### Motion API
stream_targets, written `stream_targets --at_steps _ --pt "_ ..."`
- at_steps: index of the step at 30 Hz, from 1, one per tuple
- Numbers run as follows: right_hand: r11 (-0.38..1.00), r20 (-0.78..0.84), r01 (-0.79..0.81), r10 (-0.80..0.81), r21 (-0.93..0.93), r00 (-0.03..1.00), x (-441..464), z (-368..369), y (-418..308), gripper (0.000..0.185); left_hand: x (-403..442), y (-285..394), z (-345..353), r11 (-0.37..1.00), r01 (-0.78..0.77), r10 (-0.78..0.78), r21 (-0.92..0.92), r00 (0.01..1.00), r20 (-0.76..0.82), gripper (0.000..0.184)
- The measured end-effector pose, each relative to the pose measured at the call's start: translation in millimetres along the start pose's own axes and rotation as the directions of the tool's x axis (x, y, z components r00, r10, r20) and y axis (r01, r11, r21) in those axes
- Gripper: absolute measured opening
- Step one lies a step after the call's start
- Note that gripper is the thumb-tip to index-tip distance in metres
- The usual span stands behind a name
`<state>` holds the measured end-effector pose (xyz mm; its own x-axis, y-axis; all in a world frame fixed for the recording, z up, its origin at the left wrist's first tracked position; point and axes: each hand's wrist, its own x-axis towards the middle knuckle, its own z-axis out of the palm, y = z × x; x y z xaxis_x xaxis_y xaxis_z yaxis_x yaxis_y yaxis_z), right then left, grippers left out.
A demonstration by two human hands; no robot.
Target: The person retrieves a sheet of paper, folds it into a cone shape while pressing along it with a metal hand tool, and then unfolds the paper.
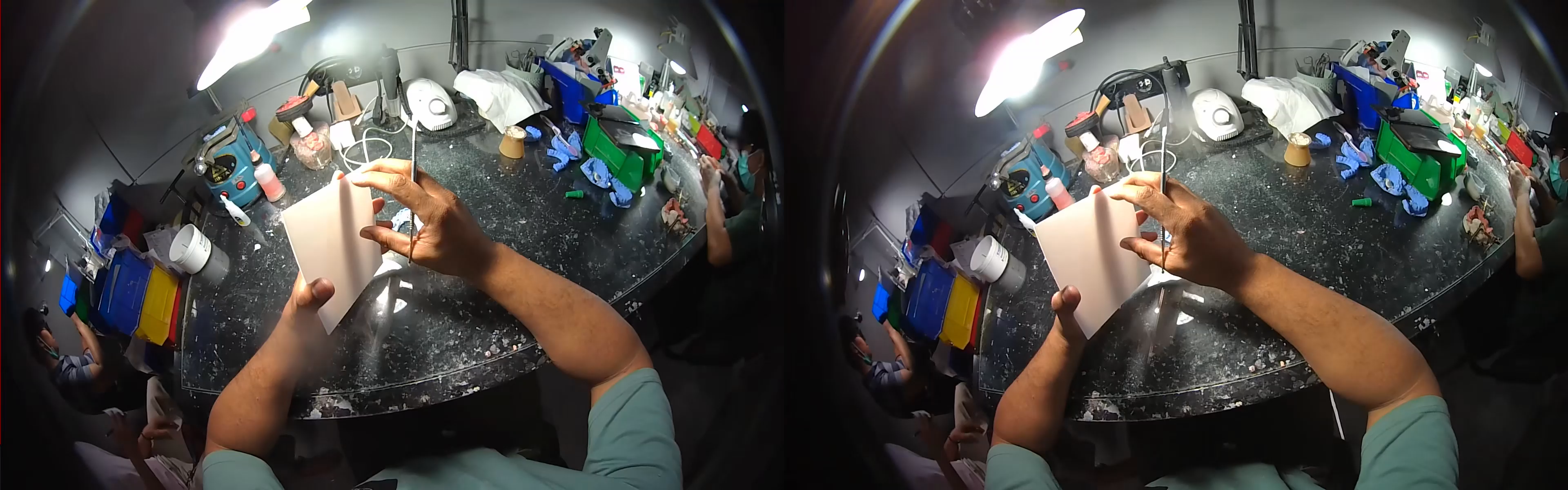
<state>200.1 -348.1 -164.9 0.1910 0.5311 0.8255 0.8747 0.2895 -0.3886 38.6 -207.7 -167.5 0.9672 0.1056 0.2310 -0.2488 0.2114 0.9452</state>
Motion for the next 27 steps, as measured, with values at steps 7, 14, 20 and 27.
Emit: stream_targets --at_steps 7,14,20,27 --pt "0.985 -0.076 0.166 -0.169 -0.036 0.983 2 1 2 0.055 2 -3 4 0.988 -0.106 0.109 0.116 0.994 -0.02 0.121" --pt "0.985 -0.067 0.164 -0.16 0.06 0.985 3 -3 -3 0.045 -13 -7 -2 0.939 -0.119 0.125 0.323 0.992 0.005 0.126" --pt "0.977 -0.076 0.207 -0.203 0.051 0.976 6 -6 -2 0.038 -15 1 2 0.908 -0.11 0.094 0.403 0.994 0.06 0.127" --pt "0.978 -0.051 0.193 -0.189 0.084 0.981 6 -9 -2 0.032 -12 2 4 0.888 -0.135 0.113 0.439 0.991 0.076 0.129"
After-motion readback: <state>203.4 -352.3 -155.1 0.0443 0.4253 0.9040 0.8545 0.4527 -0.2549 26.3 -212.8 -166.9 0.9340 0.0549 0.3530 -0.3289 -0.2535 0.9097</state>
